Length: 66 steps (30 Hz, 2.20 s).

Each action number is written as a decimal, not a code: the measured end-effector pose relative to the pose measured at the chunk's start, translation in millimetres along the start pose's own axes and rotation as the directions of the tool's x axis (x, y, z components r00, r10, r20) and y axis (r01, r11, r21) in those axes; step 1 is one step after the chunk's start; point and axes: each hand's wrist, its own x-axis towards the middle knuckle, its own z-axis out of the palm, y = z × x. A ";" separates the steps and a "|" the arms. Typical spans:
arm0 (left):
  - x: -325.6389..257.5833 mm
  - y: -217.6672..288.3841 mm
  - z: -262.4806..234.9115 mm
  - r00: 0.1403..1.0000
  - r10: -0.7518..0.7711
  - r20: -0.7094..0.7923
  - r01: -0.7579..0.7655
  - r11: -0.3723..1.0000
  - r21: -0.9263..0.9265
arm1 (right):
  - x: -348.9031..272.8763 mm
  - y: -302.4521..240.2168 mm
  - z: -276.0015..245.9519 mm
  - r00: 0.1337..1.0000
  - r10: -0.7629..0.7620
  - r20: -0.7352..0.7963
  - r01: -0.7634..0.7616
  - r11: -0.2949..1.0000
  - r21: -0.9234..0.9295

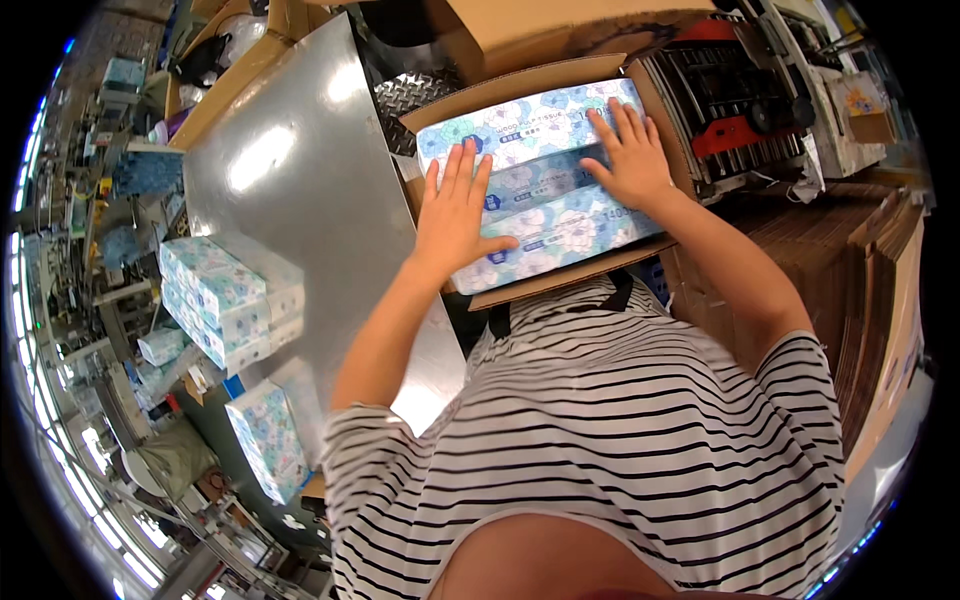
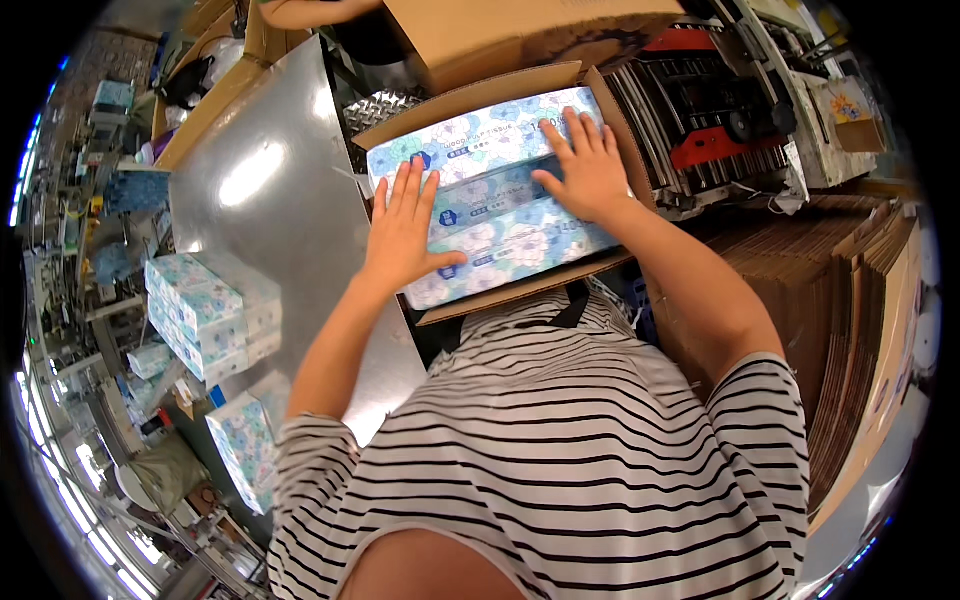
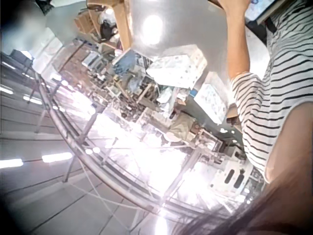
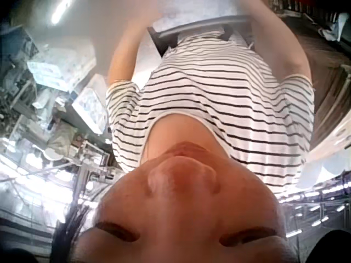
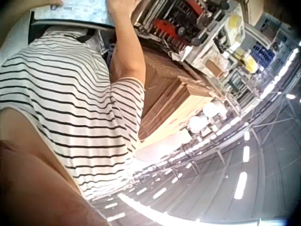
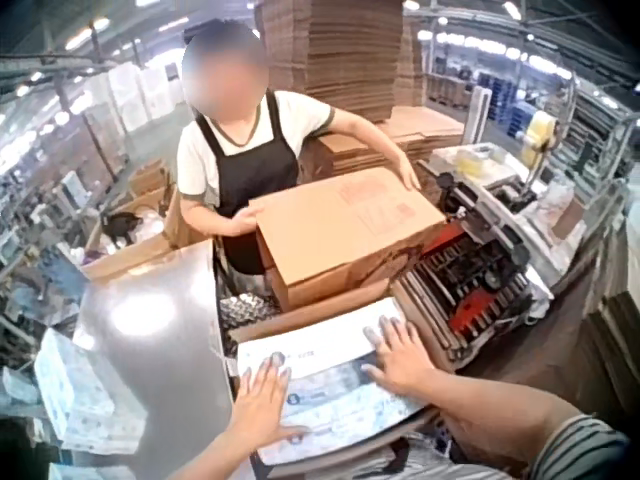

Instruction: The person assembles cardboard boxes and packs them with wrapped paper towel bundles at a workstation before feeding the sealed boxes through a tape machine.

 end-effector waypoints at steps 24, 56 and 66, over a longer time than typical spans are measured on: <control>-26.8 -13.9 95.3 0.954 -0.255 -0.157 0.242 0.966 -0.094 | 28.7 6.9 0.1 0.886 -0.027 0.464 -0.370 0.561 0.740; 72.7 45.6 96.7 0.780 -0.114 0.616 0.594 0.444 -0.671 | -95.6 60.4 -60.9 0.835 -0.303 0.459 0.138 0.923 0.358; 138.5 34.2 29.8 0.976 0.016 0.217 0.109 0.828 -0.550 | -3.8 76.0 57.7 0.961 -0.266 0.074 0.180 0.807 0.562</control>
